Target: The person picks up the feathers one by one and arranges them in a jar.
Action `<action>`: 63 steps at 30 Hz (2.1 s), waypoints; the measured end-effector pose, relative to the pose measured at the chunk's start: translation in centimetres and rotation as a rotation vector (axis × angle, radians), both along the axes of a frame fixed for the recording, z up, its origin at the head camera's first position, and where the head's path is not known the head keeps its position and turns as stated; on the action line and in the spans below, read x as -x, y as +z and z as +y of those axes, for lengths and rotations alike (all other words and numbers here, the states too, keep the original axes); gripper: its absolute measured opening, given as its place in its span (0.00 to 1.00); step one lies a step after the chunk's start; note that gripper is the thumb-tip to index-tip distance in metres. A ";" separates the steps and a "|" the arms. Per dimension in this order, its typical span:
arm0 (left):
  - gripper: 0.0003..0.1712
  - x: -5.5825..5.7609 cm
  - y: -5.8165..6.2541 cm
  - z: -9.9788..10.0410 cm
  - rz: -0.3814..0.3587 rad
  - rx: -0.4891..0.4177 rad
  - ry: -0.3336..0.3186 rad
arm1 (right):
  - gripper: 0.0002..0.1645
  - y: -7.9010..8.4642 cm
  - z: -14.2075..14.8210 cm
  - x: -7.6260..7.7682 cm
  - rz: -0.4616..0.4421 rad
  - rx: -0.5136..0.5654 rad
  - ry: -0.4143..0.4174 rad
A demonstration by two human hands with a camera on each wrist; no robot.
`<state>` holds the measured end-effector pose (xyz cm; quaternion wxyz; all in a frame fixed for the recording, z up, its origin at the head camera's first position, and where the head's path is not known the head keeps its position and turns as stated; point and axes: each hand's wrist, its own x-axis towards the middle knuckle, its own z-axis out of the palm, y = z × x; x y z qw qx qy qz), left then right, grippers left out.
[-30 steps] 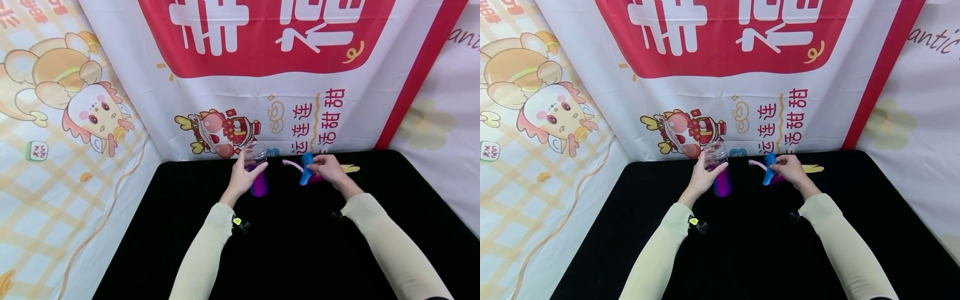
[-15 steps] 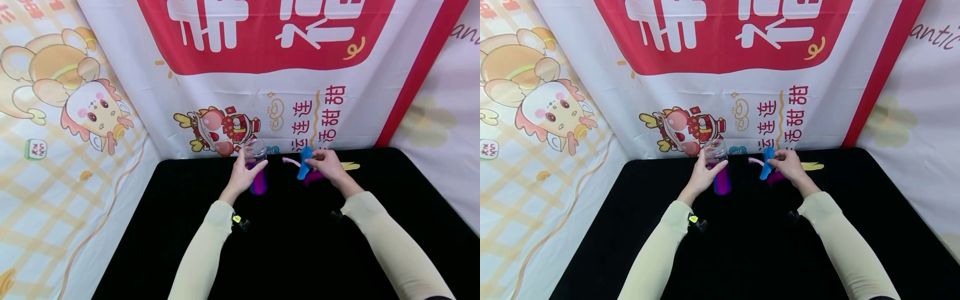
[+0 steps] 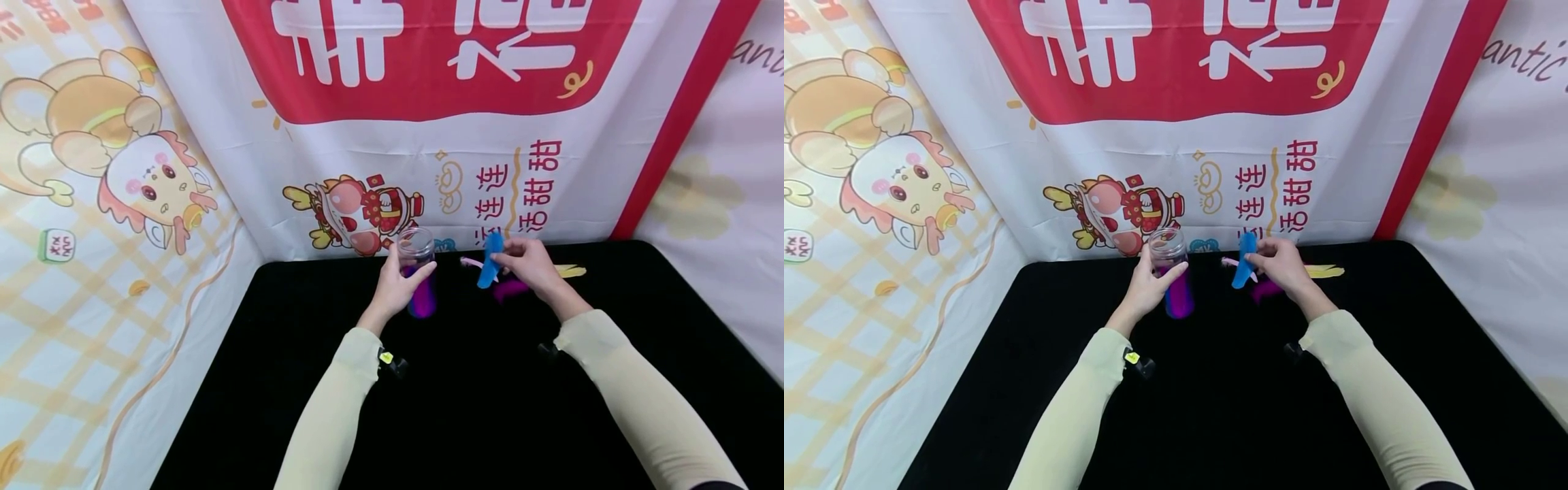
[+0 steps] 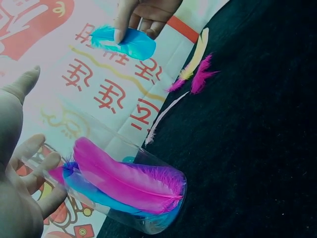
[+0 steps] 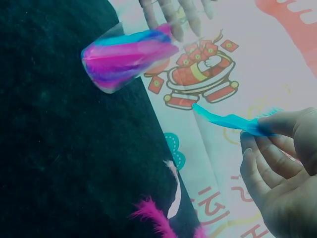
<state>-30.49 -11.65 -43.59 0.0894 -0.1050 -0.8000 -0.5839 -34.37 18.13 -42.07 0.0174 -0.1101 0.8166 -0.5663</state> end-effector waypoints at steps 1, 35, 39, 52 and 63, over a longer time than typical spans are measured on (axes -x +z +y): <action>0.39 0.0 0.0 0.0 0.001 -0.006 -0.003 | 0.18 0.2 -0.1 -0.1 0.000 0.007 0.003; 0.39 -0.2 -0.4 -0.1 -0.013 -0.006 -0.008 | 0.14 5.4 -2.7 -2.9 0.041 0.051 0.020; 0.41 -0.2 -0.4 -0.1 -0.015 -0.002 -0.009 | 0.14 5.9 -3.0 -3.2 0.054 0.033 0.023; 0.40 -0.1 0.1 0.0 -0.025 0.012 -0.015 | 0.17 4.0 -3.2 -0.8 0.096 0.075 0.020; 0.39 0.0 0.0 -0.1 -0.007 0.003 -0.014 | 0.12 4.9 -4.6 -0.7 0.135 0.115 -0.016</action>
